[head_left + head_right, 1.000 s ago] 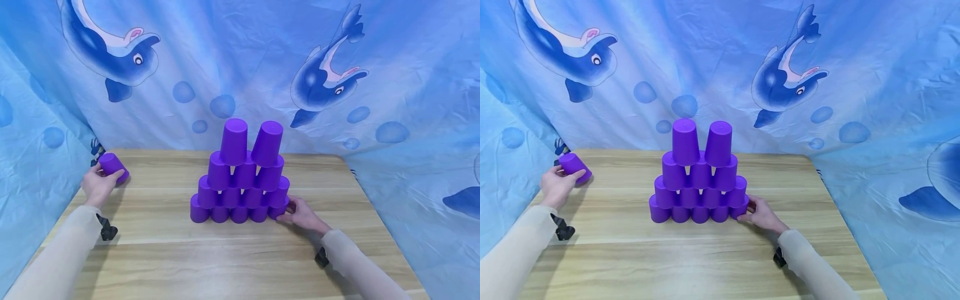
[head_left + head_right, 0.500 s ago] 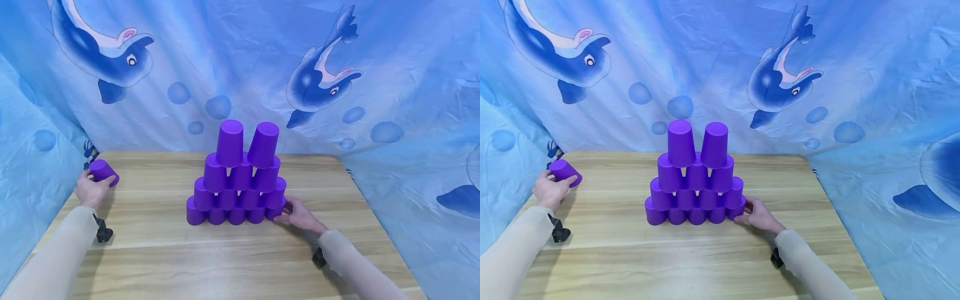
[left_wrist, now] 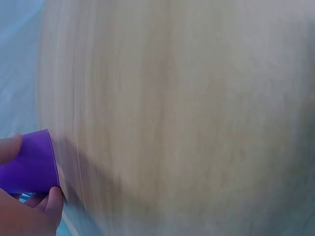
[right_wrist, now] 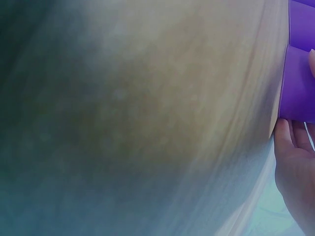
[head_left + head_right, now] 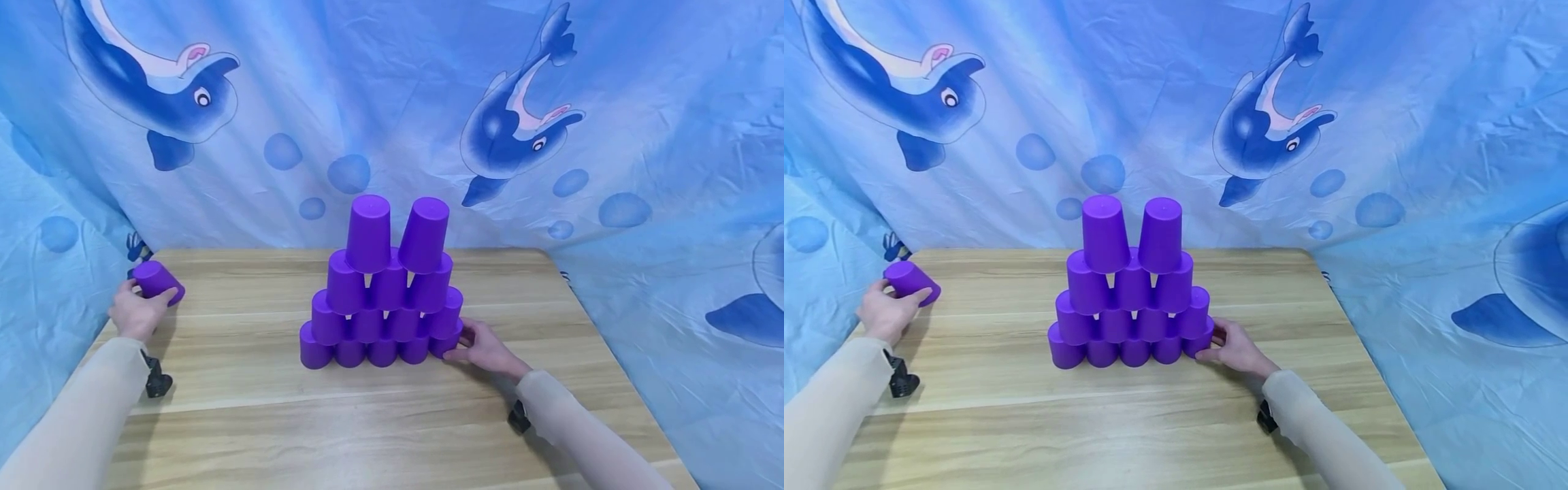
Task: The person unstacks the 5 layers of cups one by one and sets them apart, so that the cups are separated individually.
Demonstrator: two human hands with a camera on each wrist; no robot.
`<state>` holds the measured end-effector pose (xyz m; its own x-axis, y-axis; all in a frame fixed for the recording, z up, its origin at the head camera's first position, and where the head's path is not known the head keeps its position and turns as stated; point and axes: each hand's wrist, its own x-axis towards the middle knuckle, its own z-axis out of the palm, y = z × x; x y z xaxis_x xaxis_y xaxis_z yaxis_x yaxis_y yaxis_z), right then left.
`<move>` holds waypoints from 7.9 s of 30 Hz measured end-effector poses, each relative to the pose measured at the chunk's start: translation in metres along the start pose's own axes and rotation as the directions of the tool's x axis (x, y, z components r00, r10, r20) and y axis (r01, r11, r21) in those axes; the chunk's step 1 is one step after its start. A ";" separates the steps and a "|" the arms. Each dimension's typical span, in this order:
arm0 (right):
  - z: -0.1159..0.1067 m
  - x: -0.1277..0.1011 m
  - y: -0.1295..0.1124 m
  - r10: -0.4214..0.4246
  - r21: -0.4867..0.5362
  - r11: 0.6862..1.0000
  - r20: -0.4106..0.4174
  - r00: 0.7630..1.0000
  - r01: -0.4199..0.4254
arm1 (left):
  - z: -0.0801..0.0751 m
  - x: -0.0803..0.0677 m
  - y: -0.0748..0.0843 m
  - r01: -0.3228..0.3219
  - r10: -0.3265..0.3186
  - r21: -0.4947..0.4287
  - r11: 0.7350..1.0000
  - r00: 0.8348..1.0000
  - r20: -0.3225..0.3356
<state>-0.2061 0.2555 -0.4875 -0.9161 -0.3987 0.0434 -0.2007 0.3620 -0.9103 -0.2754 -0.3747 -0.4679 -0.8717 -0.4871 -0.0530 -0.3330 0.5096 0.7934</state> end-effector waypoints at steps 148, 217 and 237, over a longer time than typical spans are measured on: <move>-0.002 0.002 0.002 0.060 0.021 0.998 0.012 0.998 -0.060 | 0.045 -0.092 0.135 -0.342 0.378 -0.243 0.908 0.918 0.120; -0.002 0.002 -0.008 0.028 0.039 0.999 0.038 0.999 -0.029 | 0.037 -0.015 0.033 -0.060 0.063 -0.080 0.995 0.997 0.032; -0.003 0.002 0.003 -0.007 0.008 1.000 0.026 1.000 0.006 | 0.017 -0.048 0.112 -0.264 0.255 -0.063 0.962 0.959 -0.122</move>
<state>-0.2093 0.2586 -0.4892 -0.9052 -0.4232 0.0385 -0.2038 0.3527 -0.9133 -0.2769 -0.2822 -0.3869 -0.8773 -0.4235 0.2256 -0.0677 0.5746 0.8156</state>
